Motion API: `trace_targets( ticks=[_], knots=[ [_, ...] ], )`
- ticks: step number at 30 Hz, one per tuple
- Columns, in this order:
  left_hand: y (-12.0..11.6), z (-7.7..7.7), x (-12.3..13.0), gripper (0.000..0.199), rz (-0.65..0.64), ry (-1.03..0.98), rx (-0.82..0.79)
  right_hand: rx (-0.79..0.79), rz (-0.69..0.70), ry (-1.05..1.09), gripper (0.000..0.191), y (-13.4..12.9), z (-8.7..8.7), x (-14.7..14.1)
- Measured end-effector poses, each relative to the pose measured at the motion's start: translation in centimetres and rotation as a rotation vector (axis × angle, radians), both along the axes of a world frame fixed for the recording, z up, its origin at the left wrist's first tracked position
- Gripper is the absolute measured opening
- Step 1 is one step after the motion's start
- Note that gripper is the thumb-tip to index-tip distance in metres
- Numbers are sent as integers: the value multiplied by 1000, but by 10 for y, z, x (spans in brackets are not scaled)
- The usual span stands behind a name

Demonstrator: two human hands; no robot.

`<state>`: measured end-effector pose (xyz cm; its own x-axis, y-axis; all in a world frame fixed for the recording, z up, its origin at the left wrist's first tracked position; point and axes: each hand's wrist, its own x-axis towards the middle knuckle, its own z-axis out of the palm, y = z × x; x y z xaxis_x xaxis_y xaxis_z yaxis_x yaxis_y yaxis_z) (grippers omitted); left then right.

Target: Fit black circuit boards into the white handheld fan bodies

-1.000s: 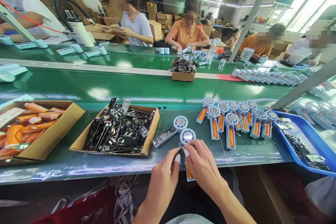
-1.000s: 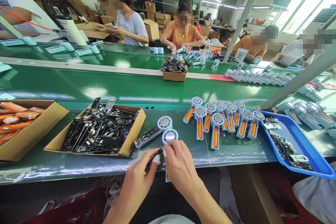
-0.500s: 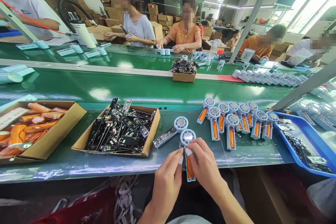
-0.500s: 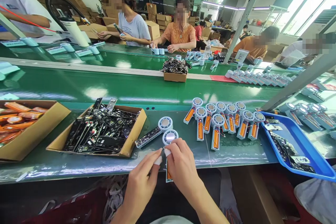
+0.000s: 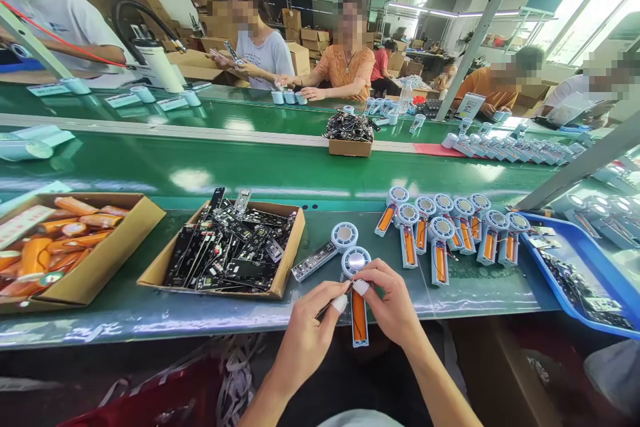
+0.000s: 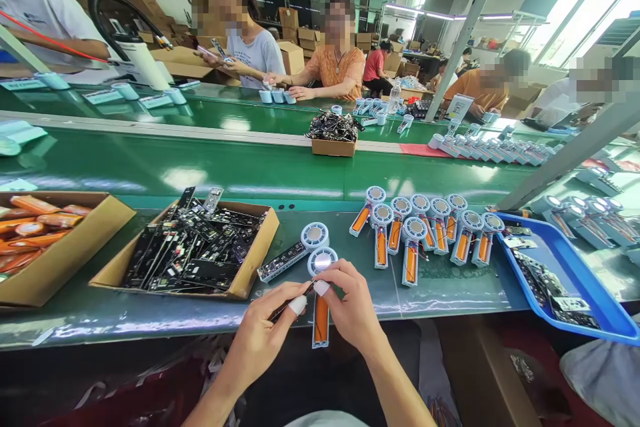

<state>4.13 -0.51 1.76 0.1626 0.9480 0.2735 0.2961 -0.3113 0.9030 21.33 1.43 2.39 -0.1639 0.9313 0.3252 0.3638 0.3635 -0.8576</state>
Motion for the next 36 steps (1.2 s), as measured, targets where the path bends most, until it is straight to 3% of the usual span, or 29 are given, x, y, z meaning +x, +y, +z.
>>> trace_targets(
  ticks=[4,8,13,16,18,21,23,27,33,36],
  knots=[
    [-6,8,4,31,27,23,-103,-186,25,-12,28,-6,11,4],
    [-12,15,6,36,-32,40,-113,-395,36,110,31,-11,18,9],
    [3,-1,14,29,112,67,-203,-544,106,411,22,-4,15,14],
    [16,-7,19,33,28,65,-388,-573,165,567,14,-4,10,14],
    [19,-4,21,32,-114,-85,-500,-587,213,653,16,-8,5,14],
    [17,1,23,37,-341,-465,-681,-578,255,761,25,-13,0,15],
    [13,1,27,42,-329,-638,-749,-551,226,786,30,-13,-1,16],
    [5,-5,36,40,-173,-606,-607,-507,108,725,31,-12,4,21],
    [3,-10,36,34,-161,-477,-465,-432,130,599,28,-19,15,24],
    [2,-9,35,30,-108,-457,-429,-317,27,407,24,-23,16,24]
  ],
)
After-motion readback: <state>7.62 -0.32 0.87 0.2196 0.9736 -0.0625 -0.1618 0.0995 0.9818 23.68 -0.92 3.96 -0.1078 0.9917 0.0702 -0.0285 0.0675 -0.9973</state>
